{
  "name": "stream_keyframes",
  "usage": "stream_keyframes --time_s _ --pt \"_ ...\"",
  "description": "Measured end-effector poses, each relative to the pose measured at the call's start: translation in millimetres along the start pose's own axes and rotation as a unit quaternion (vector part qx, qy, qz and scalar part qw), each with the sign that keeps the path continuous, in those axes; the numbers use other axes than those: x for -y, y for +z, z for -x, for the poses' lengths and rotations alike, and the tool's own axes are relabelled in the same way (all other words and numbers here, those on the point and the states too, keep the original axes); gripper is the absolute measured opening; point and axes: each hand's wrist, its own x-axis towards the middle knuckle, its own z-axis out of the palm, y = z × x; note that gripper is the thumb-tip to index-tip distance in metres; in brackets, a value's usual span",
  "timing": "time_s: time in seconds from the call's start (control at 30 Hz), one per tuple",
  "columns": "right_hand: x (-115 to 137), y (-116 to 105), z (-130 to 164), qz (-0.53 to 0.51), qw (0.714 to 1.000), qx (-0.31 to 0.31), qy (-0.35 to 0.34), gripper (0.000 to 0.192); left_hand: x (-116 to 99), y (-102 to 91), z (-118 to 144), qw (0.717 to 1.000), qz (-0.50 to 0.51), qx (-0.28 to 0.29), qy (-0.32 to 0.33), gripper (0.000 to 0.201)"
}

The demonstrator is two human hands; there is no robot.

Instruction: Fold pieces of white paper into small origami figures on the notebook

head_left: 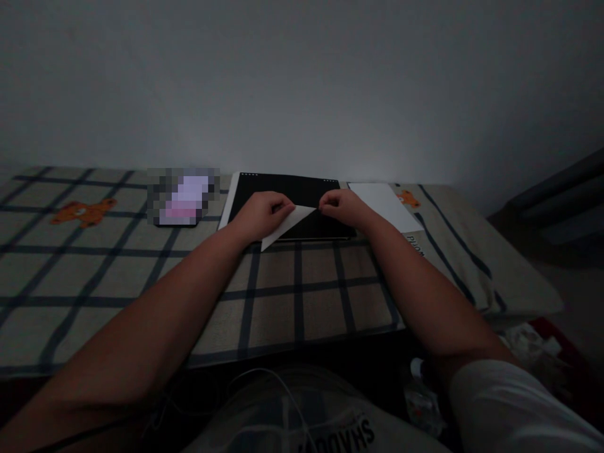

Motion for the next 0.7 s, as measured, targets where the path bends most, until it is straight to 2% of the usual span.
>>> stream_keyframes --time_s 0.13,0.27,0.37,0.53,0.7 --pt "-0.5 4.3 -0.4 -0.036 0.998 -0.008 -0.053 0.015 -0.3 1.8 0.0 1.000 0.000 0.002 0.001 0.028" --pt "4.0 12.6 0.8 -0.050 0.994 0.026 -0.094 0.024 -0.4 5.2 0.2 1.000 0.013 -0.003 -0.003 0.029" --pt "3.8 13.1 0.7 -0.047 0.994 0.023 -0.095 0.025 0.7 5.2 0.8 0.999 0.029 -0.017 -0.023 0.030" --pt "-3.4 3.8 -2.1 -0.042 0.996 -0.056 -0.056 0.021 6.7 -0.1 -0.2 0.991 0.072 -0.031 -0.108 0.031" --pt "-7.6 2.8 -2.5 -0.031 0.997 -0.058 -0.038 0.017 11.6 -0.9 -1.5 0.987 0.106 -0.039 -0.114 0.025"
